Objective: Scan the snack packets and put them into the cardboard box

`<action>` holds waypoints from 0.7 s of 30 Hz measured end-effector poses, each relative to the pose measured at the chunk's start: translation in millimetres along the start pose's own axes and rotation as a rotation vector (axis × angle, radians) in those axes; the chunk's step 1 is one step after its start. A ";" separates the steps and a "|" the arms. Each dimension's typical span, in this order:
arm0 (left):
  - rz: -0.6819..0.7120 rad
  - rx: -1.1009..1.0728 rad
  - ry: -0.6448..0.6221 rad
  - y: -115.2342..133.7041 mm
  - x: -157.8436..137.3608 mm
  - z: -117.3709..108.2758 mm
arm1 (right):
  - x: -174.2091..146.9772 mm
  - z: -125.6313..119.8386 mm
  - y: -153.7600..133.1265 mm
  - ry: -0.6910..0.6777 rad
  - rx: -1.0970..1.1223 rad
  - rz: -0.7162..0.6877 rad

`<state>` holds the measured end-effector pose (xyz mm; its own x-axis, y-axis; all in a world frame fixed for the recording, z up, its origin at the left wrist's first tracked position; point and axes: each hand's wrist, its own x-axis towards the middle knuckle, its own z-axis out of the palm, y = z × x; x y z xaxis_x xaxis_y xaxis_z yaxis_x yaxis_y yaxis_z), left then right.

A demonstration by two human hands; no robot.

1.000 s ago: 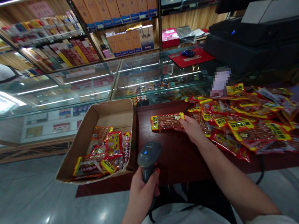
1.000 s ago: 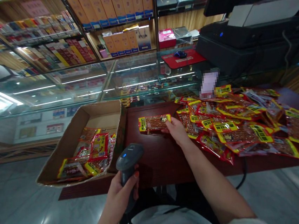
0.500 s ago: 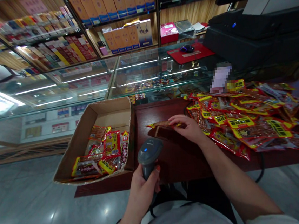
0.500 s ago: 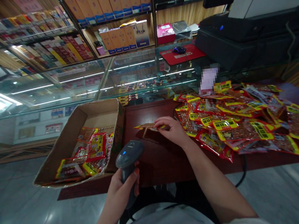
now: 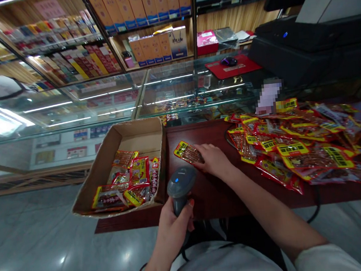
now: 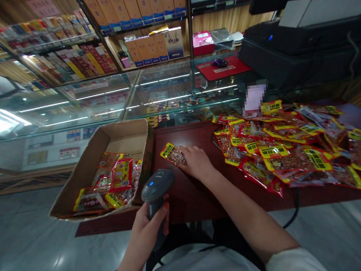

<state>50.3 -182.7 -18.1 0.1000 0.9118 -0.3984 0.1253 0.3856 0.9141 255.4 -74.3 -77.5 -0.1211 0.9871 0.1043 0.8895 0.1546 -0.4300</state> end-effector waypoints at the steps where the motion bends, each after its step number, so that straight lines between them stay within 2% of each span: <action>1: 0.001 -0.005 0.000 0.4 -1.1 -0.3 | 1.3 1.5 -2.3 -0.025 0.021 -0.005; 3: -0.004 -0.007 0.003 0.4 -3.3 -1.3 | 2.7 3.8 -4.0 -0.056 0.136 0.000; 5: -0.007 -0.003 0.006 -0.7 -4.9 -2.6 | 3.7 5.3 -1.8 -0.023 0.348 0.049; 10: 0.005 -0.003 0.012 -3.2 -4.9 -2.0 | 6.1 2.8 10.5 0.216 1.244 0.362; 12: 0.005 -0.001 0.002 -2.2 -4.2 0.1 | 4.3 1.0 12.7 0.244 1.504 0.452; 17: 0.006 0.003 -0.029 3.2 -3.3 4.7 | -11.6 9.5 3.0 0.224 1.829 0.612; 21: 0.027 0.008 -0.010 3.0 -2.4 5.3 | -18.3 20.7 -7.5 0.379 1.948 0.623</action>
<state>55.6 -184.5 -14.9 0.1134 0.9204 -0.3741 0.1307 0.3594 0.9240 241.8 -92.6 -94.8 0.2460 0.8969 -0.3676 -0.7847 -0.0384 -0.6187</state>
